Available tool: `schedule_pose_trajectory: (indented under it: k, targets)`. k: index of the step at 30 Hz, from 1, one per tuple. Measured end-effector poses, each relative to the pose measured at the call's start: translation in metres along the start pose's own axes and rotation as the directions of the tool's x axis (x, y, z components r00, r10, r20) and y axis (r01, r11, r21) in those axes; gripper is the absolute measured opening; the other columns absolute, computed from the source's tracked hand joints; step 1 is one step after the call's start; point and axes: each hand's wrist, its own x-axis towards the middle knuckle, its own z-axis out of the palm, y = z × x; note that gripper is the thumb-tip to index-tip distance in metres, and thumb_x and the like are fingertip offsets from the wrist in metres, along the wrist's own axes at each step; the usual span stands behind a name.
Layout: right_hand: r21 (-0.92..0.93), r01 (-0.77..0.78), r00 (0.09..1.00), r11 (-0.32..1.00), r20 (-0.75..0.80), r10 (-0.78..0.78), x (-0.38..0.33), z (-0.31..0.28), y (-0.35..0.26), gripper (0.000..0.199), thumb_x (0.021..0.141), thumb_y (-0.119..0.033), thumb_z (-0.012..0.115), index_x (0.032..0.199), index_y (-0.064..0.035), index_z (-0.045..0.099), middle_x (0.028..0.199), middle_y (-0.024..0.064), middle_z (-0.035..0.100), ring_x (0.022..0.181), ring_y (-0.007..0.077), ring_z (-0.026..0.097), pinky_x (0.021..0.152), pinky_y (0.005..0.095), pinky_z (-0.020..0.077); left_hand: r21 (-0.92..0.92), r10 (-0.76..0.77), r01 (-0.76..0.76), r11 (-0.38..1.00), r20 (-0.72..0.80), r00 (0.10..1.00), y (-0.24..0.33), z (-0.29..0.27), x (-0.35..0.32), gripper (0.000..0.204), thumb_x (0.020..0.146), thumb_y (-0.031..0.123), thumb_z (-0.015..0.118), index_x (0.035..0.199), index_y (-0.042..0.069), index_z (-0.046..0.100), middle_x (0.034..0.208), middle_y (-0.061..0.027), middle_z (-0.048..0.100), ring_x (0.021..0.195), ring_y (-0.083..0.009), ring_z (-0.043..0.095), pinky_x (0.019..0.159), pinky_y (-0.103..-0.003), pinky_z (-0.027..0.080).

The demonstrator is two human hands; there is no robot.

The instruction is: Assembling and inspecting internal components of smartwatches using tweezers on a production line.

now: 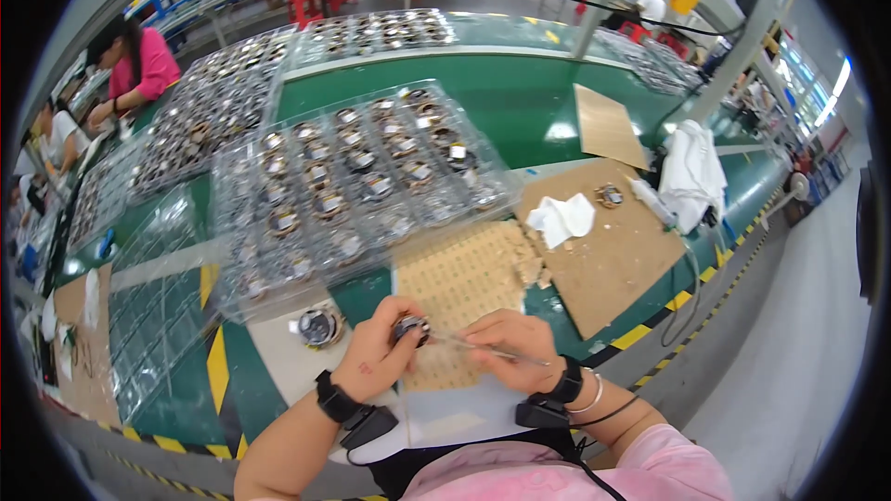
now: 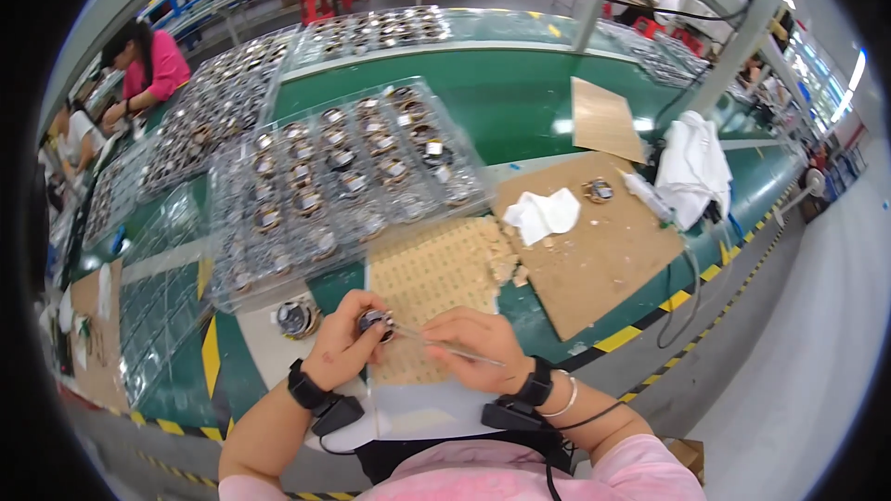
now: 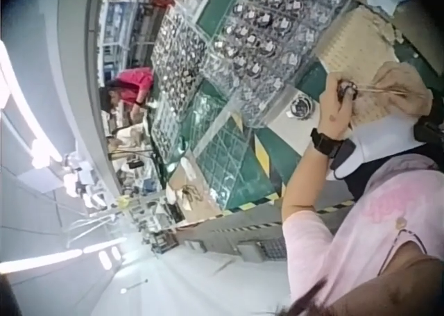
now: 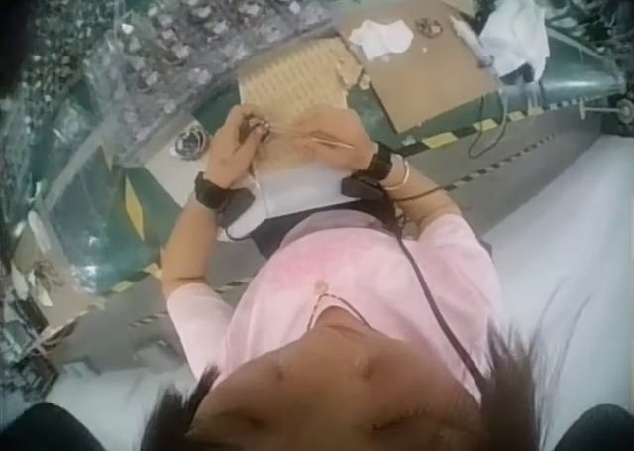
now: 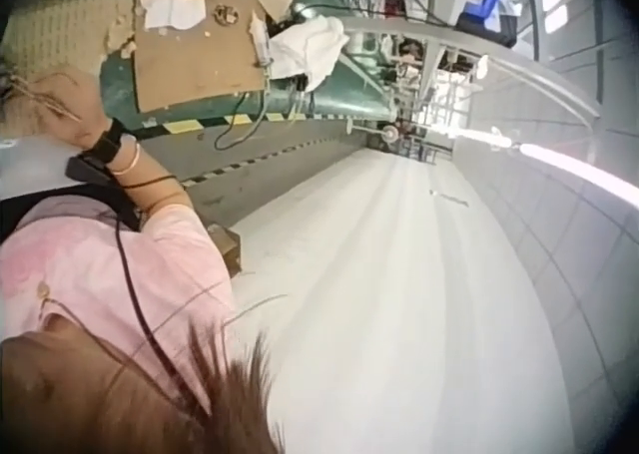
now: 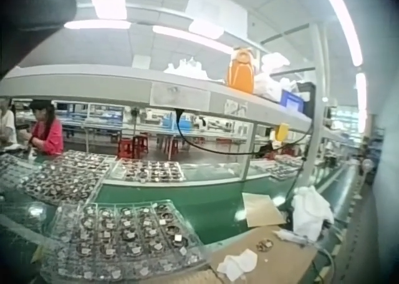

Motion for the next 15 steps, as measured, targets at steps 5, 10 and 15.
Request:
schedule_pose_trajectory:
  k: [5, 10, 15]
  targets:
    - [-0.021, -0.112, 0.994, 0.994, 0.009, 0.112, 0.002, 0.003, 0.001, 0.018, 0.074, -0.001, 0.071, 0.090, -0.0032, 0.065, 0.090, 0.0122, 0.069, 0.079, 0.0260, 0.067, 0.067, 0.0315, 0.0528, -0.041, 0.077, -0.077, 0.996, -0.013, 0.997, 0.008, 0.004, -0.001, 0.041, 0.086, -0.001, 0.057, 0.122, 0.003, 0.038, 0.103, -0.0078, 0.058, 0.075, -0.0102, 0.063, 0.060, -0.022, 0.051]
    - [-0.025, -0.143, 0.990, 0.989, 0.010, 0.143, 0.004, 0.005, 0.002, 0.018, 0.074, 0.001, 0.070, 0.091, -0.0022, 0.064, 0.091, 0.0129, 0.068, 0.081, 0.0266, 0.067, 0.069, 0.0311, 0.0525, 0.004, 0.107, -0.107, 0.994, -0.007, 0.994, 0.015, 0.004, -0.002, 0.049, 0.082, -0.002, 0.062, 0.124, 0.003, 0.037, 0.105, -0.0088, 0.058, 0.080, -0.0117, 0.065, 0.064, -0.022, 0.052]
    - [-0.017, -0.152, 0.988, 0.988, 0.005, 0.153, 0.003, 0.005, 0.002, 0.016, 0.076, 0.001, 0.069, 0.091, -0.0014, 0.065, 0.091, 0.0133, 0.068, 0.080, 0.0253, 0.067, 0.070, 0.0297, 0.0518, 0.009, 0.109, -0.109, 0.994, 0.003, 0.994, 0.013, 0.004, -0.001, 0.048, 0.082, -0.003, 0.062, 0.123, 0.003, 0.037, 0.104, -0.0088, 0.059, 0.081, -0.0121, 0.065, 0.064, -0.023, 0.052]
